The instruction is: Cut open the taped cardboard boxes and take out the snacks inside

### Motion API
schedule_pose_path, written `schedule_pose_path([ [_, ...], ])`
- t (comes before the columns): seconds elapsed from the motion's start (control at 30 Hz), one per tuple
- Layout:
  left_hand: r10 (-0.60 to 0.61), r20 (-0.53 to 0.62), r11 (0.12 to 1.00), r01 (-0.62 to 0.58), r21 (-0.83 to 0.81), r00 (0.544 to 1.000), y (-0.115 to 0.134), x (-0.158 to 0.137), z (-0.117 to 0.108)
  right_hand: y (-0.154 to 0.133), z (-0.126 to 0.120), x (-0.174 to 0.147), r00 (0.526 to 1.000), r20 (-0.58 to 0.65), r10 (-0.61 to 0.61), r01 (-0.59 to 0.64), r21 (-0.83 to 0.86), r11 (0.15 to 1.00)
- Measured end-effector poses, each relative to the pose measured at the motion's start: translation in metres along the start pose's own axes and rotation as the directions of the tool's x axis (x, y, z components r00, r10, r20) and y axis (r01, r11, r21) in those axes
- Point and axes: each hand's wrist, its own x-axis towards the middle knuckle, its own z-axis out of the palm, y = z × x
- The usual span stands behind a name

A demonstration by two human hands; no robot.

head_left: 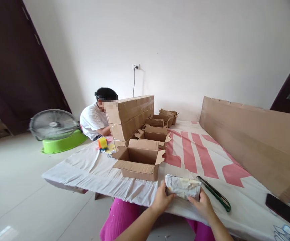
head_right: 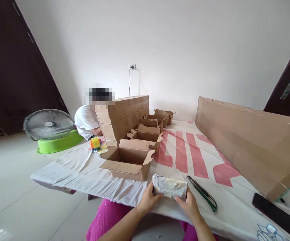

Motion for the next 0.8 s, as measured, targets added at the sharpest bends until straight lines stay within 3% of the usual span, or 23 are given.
schedule_pose_path([
  [0.1,0.038,0.022,0.998,-0.037,-0.054,0.999,0.0,-0.001,0.0,-0.001,-0.004,0.001,0.999,0.049,0.004,-0.003,-0.029,1.0],
  [0.27,0.01,0.041,0.98,-0.002,-0.198,0.999,-0.005,-0.002,0.0,-0.003,-0.004,0.0,0.998,0.051,0.033,-0.031,-0.042,0.999],
  [0.4,-0.024,0.052,0.965,0.036,-0.261,0.998,-0.008,-0.017,-0.02,-0.001,-0.001,-0.005,0.977,0.212,-0.025,0.032,-0.027,0.999],
  [0.5,-0.103,0.02,0.961,0.105,-0.256,0.994,-0.009,-0.033,-0.061,-0.002,-0.001,-0.007,0.953,0.301,-0.031,0.059,-0.086,0.995],
  [0.63,-0.241,-0.123,0.949,0.208,-0.236,0.963,-0.014,-0.048,-0.136,0.0,0.002,-0.005,0.959,0.283,0.02,0.032,-0.18,0.983],
  [0.8,-0.289,-0.286,0.952,0.243,-0.186,0.914,-0.039,-0.059,-0.213,0.0,0.004,-0.003,0.962,0.274,0.007,0.059,-0.233,0.971],
])
